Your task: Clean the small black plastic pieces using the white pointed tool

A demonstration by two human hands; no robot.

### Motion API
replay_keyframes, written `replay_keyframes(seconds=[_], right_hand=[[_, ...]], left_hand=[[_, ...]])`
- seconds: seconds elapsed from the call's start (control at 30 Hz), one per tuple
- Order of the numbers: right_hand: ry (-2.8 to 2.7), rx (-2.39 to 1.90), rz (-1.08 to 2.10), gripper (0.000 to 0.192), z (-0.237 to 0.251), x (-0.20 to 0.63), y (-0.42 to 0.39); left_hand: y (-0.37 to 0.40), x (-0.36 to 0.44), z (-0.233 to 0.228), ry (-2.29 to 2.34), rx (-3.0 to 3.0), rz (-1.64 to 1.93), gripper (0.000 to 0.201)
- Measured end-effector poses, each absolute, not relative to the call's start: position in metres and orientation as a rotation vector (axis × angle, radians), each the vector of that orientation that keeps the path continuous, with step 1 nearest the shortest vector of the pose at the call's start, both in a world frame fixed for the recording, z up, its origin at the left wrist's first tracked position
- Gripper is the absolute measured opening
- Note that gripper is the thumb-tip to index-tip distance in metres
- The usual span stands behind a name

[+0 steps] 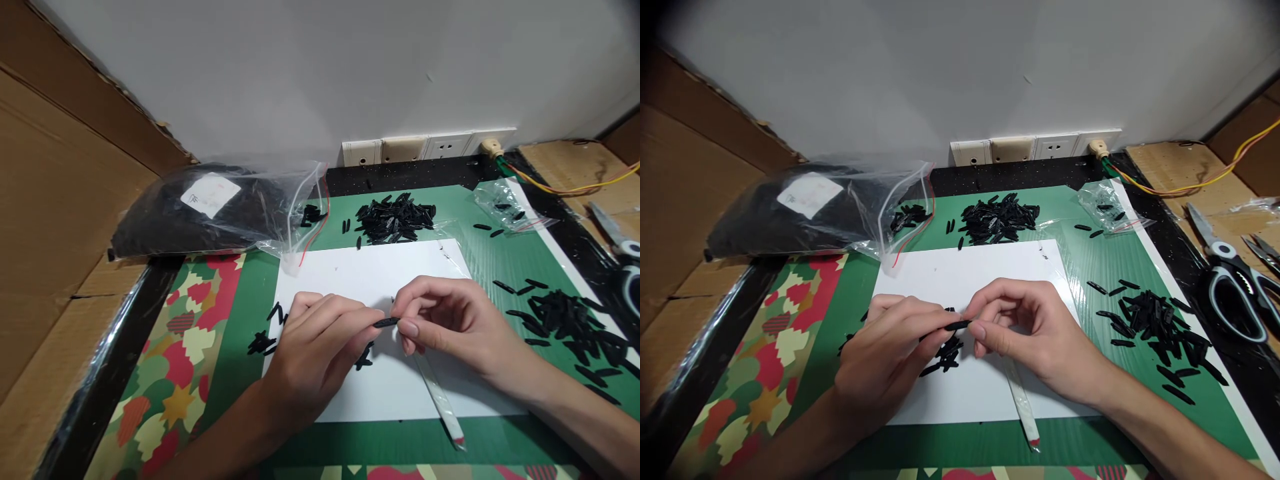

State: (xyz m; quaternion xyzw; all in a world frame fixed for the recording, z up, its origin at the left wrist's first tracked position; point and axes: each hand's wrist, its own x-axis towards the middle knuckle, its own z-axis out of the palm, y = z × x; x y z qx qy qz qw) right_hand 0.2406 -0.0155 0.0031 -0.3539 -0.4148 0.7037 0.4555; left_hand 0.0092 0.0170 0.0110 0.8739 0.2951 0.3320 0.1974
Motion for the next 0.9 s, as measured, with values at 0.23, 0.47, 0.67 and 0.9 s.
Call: replay_keyframes(seconds=[0.23, 0.47, 0.67, 0.9], right_hand=[[-1.022, -0.880, 1.743, 0.011, 0.0026, 0.2400, -0.0153], [-1.005, -0.877, 1.759, 0.011, 0.0013, 0.2395, -0.0150], [-0.988, -0.881, 1.767, 0.011, -0.0001, 0.2397, -0.0150], [-0.961, -0.886, 1.782, 0.016, 0.0039, 0.2393, -0.0144]], left_hand=[[0.0192, 0.0094, 0.0132, 0.806, 2.464, 0.952, 0.015], [0.0196, 0.0091, 0.0130, 0.819, 2.463, 0.937, 0.015], [0.0181, 0.0086, 0.0108, 0.826, 2.457, 0.934, 0.014], [0.0185, 0.0079, 0.0115, 0.871, 2.456, 0.907, 0.015]])
